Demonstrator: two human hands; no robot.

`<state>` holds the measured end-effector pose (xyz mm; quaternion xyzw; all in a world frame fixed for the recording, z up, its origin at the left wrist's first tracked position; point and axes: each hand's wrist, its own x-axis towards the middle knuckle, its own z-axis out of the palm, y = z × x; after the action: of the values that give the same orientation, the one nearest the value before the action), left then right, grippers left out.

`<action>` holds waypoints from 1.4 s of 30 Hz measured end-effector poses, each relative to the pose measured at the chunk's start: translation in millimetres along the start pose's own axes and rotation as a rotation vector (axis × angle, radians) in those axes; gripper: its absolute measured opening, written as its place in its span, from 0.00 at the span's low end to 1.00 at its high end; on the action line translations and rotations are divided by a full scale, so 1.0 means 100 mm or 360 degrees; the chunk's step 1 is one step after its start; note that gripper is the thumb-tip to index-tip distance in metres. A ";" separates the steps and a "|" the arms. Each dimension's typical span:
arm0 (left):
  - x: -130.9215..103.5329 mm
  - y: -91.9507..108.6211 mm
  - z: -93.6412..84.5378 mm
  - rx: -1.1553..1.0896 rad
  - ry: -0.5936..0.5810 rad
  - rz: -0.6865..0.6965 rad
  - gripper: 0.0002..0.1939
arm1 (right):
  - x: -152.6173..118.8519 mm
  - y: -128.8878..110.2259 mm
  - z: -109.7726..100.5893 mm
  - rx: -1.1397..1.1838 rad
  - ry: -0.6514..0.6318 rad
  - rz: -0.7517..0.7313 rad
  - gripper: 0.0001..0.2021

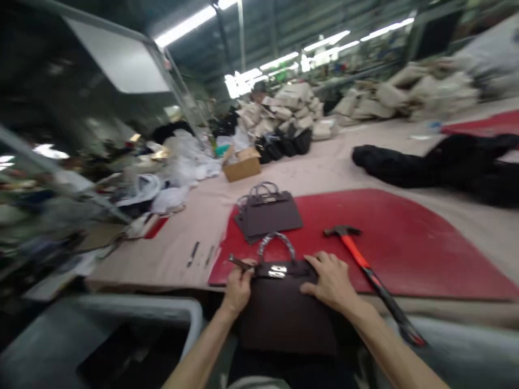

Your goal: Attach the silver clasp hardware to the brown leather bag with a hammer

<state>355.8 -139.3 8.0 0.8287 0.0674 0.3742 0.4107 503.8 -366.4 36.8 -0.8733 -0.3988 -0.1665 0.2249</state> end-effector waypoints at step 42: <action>-0.05 0.47 0.42 -0.0263 -0.0060 0.0269 0.07 | -0.36 0.09 -0.02 0.0156 -0.0128 -0.0113 0.33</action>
<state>371.9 -198.8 23.6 0.8016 -0.0414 0.3962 0.4457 488.5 -394.9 18.8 -0.8526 -0.4459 -0.1194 0.2450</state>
